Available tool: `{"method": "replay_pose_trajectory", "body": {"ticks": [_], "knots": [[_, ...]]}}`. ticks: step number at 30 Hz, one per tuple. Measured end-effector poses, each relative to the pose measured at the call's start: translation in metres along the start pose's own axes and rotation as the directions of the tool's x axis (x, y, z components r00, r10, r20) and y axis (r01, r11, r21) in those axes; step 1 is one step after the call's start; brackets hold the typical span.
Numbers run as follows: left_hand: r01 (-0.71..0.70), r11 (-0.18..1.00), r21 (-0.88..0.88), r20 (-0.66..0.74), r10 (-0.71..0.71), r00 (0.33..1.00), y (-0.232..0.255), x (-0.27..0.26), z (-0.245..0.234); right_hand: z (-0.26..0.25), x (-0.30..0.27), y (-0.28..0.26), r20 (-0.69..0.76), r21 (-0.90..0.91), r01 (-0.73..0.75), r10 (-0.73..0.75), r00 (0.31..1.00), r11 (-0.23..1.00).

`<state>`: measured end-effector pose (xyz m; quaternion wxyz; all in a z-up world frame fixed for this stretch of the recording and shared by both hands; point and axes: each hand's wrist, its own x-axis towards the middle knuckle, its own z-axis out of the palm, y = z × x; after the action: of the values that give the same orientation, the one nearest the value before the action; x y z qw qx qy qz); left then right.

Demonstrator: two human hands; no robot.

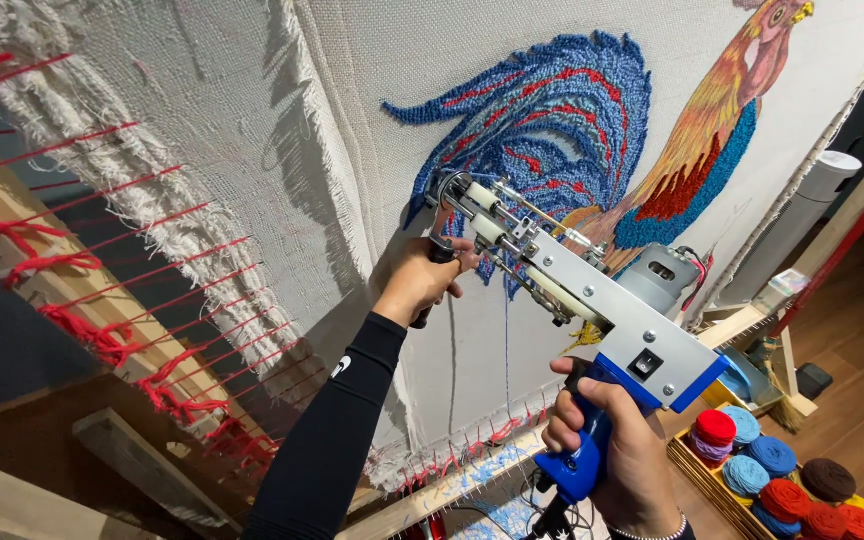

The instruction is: The person uses an electric tufting gun to punch blue yarn into fabric stretched on a wooden frame, filling in the tail feathers of a rooster design. They periodically pull and reposition the loose yarn strand and guide the gun along the drawn outlines to build up dense tufted rows.

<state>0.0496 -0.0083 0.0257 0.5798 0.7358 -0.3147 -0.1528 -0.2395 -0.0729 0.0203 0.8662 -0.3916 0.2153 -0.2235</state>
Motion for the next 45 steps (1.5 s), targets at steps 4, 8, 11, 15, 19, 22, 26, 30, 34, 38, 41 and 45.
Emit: {"method": "replay_pose_trajectory", "body": {"ticks": [4, 8, 11, 15, 19, 22, 26, 30, 34, 38, 41, 45], "knots": [[-0.035, 0.999, 0.001, -0.004, 0.035, 0.999, -0.004, 0.003, 0.003, -0.01, 0.005, 0.003, 0.028, 0.007, 0.005, -0.006, 1.0, 1.0], [0.018, 1.0, -0.019, -0.002, -0.018, 1.0, -0.002, 0.003, 0.004, -0.01, 0.005, 0.002, 0.067, 0.035, 0.017, -0.019, 0.998, 0.999], [-0.025, 0.999, -0.036, 0.054, 0.027, 0.998, -0.013, 0.01, 0.01, -0.012, 0.0, -0.005, 0.044, 0.009, -0.005, 0.005, 0.999, 1.0], [0.023, 0.974, -0.224, 0.201, 0.024, 0.979, -0.008, 0.004, 0.027, -0.038, -0.006, -0.01, 0.074, 0.003, -0.004, 0.004, 0.997, 1.0], [-0.007, 0.945, -0.328, 0.37, 0.135, 0.919, -0.031, 0.016, 0.058, -0.084, -0.011, -0.012, 0.111, -0.009, 0.032, -0.03, 0.993, 0.999], [-0.03, 0.946, -0.322, 0.414, 0.169, 0.895, -0.034, 0.013, 0.081, -0.117, -0.017, -0.015, 0.127, -0.027, 0.041, -0.037, 0.991, 0.999], [-0.014, 0.947, -0.32, 0.421, 0.156, 0.894, -0.015, -0.005, 0.098, -0.155, -0.018, -0.018, 0.18, -0.017, 0.058, -0.054, 0.982, 0.998], [-0.045, 0.95, -0.309, 0.389, 0.169, 0.906, -0.012, -0.008, 0.111, -0.173, -0.022, -0.032, 0.181, -0.052, 0.043, -0.033, 0.983, 0.998], [-0.106, 0.95, -0.294, 0.412, 0.226, 0.883, 0.007, -0.027, 0.118, -0.192, -0.027, -0.04, 0.2, -0.117, 0.016, 0.008, 0.98, 0.993], [-0.16, 0.96, -0.231, 0.412, 0.246, 0.878, 0.035, -0.059, 0.121, -0.212, -0.033, -0.048, 0.198, -0.15, 0.042, -0.012, 0.98, 0.988], [-0.141, 0.963, -0.229, 0.414, 0.227, 0.881, 0.036, -0.075, 0.125, -0.213, -0.042, -0.055, 0.164, -0.153, 0.07, -0.044, 0.985, 0.986], [-0.128, 0.978, -0.165, 0.393, 0.184, 0.901, 0.043, -0.096, 0.127, -0.211, -0.052, -0.059, 0.173, -0.147, 0.121, -0.095, 0.98, 0.982]]}}
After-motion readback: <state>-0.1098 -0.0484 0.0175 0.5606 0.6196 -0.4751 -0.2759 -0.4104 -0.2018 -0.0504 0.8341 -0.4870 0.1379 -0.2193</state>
